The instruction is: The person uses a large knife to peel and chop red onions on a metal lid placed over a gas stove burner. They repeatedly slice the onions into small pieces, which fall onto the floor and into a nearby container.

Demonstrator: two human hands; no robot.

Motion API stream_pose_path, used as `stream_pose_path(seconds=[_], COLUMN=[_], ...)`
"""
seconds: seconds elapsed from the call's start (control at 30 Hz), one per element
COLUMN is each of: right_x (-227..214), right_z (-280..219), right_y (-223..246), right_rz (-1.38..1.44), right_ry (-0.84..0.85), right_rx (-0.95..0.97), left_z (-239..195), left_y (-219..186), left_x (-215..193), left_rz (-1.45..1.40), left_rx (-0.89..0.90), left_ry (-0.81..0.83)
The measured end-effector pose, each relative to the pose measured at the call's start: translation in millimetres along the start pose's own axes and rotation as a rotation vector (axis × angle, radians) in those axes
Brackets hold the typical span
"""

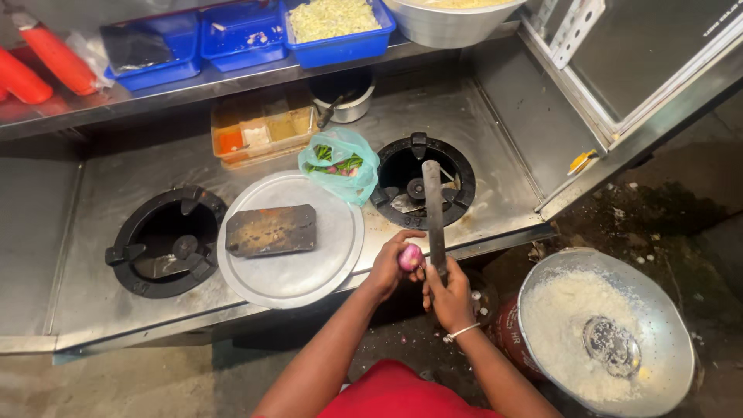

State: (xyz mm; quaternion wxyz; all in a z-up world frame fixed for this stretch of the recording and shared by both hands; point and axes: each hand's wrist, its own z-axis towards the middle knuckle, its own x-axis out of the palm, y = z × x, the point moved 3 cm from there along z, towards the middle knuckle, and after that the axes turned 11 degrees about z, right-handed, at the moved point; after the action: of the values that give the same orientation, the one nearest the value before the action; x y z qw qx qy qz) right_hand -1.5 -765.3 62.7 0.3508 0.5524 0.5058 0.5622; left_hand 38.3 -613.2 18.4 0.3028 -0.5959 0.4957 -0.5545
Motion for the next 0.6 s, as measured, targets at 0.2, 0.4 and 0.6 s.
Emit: stream_pose_path(seconds=[0.2,0.4,0.6], right_x=[6.6,21.6,31.1], right_z=[6.8,10.4,-4.7], right_y=[35.8,35.0,9.9], right_rz=[-0.423,-0.572,-0.468], right_ry=[-0.017,0.048,0.03], right_rx=[0.019,-0.131,0.192], left_z=[27.4,39.9,36.5], left_y=[33.1,47.2,33.5], left_x=[9.0,-3.9,-14.5], left_rz=[-0.444,-0.593,-0.622], left_rx=[-0.023,0.031,0.023], left_ry=[-0.247,-0.423,-0.509])
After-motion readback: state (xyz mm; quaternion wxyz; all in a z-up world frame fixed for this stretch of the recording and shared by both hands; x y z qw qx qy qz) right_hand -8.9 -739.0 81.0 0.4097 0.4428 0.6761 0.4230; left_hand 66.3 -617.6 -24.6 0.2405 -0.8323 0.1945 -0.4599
